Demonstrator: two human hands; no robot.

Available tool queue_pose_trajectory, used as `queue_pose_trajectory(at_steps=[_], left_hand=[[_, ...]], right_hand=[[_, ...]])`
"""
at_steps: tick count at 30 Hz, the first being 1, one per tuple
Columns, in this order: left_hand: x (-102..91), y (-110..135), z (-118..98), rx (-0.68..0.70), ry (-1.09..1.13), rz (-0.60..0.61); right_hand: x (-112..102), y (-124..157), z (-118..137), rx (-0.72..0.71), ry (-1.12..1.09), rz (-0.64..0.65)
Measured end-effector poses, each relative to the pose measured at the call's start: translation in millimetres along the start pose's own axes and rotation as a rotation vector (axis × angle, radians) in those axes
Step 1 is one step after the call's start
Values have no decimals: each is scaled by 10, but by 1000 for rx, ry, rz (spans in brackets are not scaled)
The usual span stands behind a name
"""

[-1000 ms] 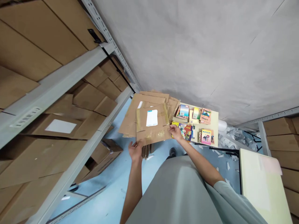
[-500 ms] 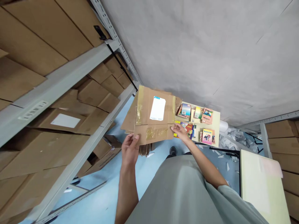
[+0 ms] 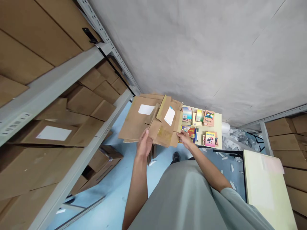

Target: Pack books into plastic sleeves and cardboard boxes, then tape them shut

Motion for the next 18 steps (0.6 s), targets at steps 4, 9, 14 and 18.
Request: queue_pose_trajectory(at_steps=[4,9,14,18], left_hand=[[66,-73,314,-99,-132,87],[83,-25,652,-168,-298,20],[132,24,675,-137,-279,-20],[219,4,608,-115,-266,22]], right_hand=[[37,26,5,-9,-14,3],[25,16,72,-25,0,-9],[-97,111,189,-175,346,-241],[40,325,363,-464,766,-223]])
Point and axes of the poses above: each hand's wrist, its own y-axis away from the middle knuckle, its own x-axis out of the palm, z = x × y, the point moved 5 cm from there along -y, towards the middle knuckle, and after that the axes turned 4 degrees about z, right-handed, at the moved point
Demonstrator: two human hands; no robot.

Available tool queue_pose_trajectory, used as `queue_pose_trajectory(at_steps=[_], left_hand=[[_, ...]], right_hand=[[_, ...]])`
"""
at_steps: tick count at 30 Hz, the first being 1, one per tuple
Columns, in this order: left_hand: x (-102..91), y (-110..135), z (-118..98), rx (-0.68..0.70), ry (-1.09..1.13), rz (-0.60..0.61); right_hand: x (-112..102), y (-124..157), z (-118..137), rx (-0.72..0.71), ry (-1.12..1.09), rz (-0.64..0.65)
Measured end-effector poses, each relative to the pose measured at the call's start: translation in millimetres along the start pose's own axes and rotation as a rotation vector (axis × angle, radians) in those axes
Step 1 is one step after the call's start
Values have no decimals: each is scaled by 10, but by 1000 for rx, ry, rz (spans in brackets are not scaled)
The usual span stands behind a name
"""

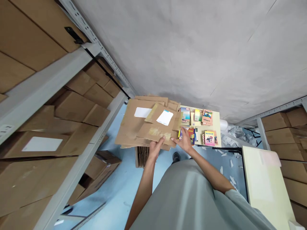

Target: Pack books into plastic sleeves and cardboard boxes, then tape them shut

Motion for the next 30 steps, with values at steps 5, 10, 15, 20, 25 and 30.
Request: queue_pose_trajectory(at_steps=[5,10,15,20,25,30], left_hand=[[31,-45,-22,-54,31,-50],[110,-18,-48,-95,30,-74],[249,-88,-113,86,-124,186],[306,-288,34,323,-622,270],[453,-298,285,335,-1046,242],[584,-230,322,301,-1123,164]], right_hand=[[23,87,295,-147,289,75],[249,97,419,-212,293,273],[298,41,417,-172,274,292],[-49,-5,527,-215,186,93],[-546,-3,698,-186,-68,-166],[-1109,-5,674,-30,-419,-432]])
Point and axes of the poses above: each hand's wrist, its own y-axis away from the middle knuckle, its own x-axis out of the palm, z = x × y, the point moved 5 cm from there along -y, towards the middle knuckle, and after that the axes turned 4 degrees about z, right-handed, at the moved point
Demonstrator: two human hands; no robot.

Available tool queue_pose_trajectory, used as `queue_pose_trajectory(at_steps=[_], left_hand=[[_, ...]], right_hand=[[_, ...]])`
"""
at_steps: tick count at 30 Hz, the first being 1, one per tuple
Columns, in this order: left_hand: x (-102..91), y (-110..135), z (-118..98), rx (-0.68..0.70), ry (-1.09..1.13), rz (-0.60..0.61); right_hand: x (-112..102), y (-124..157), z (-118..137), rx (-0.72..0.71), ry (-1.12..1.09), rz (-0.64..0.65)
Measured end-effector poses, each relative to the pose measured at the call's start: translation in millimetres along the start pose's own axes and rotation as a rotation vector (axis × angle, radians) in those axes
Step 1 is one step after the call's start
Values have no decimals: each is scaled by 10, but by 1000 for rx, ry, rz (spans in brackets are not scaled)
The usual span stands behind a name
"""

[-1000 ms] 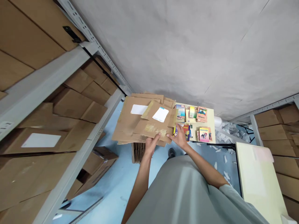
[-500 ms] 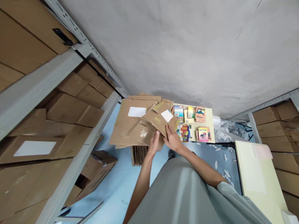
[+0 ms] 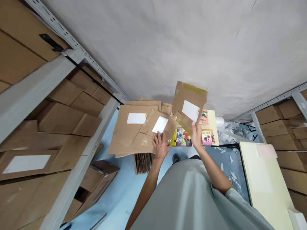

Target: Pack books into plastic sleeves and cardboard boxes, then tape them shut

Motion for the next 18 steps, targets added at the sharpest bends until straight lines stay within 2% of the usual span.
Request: queue_pose_trajectory(at_steps=[5,8,10,12,14,16,18], left_hand=[[-188,-62,66,-55,146,-92],[-390,-125,115,-108,295,-214],[-492,-190,42,-101,444,-253],[-527,-286,-157,-61,602,-196],[-508,-388,-473,-20,741,-98],[-443,-456,-885,18,870,6],[-305,-442,-1385,44,1003,193]], right_hand=[[-542,-102,-75,221,-426,-135],[-931,15,-183,337,-565,-212],[-1198,166,-248,383,-610,-256],[-1459,360,-300,417,-646,-307],[-1721,586,-334,448,-680,-393],[-1985,828,-342,465,-709,-497],[-2250,1072,-325,465,-725,-593]])
Point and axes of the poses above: each hand's wrist, its own y-axis away from the middle knuckle, its own x-axis out of the palm, z = x × y, the point moved 5 cm from there along -y, towards the middle knuckle, and after that the axes turned 4 degrees about z, right-handed, at the moved point
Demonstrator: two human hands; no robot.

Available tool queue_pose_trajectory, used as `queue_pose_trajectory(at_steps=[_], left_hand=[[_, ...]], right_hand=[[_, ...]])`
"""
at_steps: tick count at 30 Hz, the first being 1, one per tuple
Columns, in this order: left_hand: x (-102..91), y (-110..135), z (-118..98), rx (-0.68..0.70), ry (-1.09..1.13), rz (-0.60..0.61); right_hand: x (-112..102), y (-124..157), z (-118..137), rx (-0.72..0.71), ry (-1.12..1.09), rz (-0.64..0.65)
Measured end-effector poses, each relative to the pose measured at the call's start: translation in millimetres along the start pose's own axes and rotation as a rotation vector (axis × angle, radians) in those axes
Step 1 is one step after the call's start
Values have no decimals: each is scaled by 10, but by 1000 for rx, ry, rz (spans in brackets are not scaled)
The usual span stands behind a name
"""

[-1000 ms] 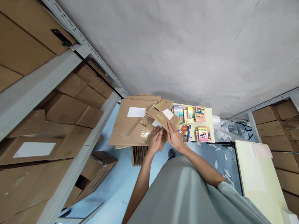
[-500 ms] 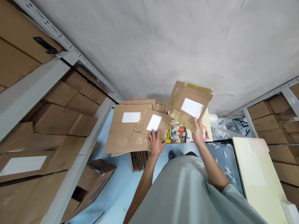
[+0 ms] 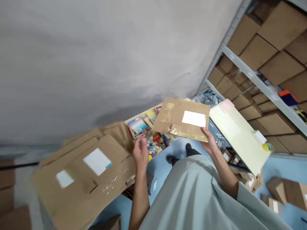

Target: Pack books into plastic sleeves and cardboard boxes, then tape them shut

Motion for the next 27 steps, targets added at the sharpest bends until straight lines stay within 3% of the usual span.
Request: queue_pose_trajectory(at_steps=[4,7,12,19,23,27], left_hand=[[1213,200,-249,-221,261,486],[2052,503,-397,-302,304,707],[3236,909,-409,-313,210,732],[4709,1388,-161,-362,71,760],[5374,1605,-62,-421,-27,854],[5859,1719,-11,-466,-84,891]], right_hand=[[-626,202,323,-53,-65,-127],[-1136,298,538,-74,-99,-189],[-2020,279,877,-86,-123,-157],[-3247,121,1367,-112,-219,-181],[-3790,69,1570,-110,-305,-245],[-4115,-11,1712,-105,-392,-292]])
Point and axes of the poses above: each hand's wrist, its own y-axis away from the middle knuckle, its own x-axis out of the palm, z = x × y, the point moved 5 cm from there along -y, towards the middle knuckle, and after that the axes turned 4 degrees about z, right-handed, at the moved point
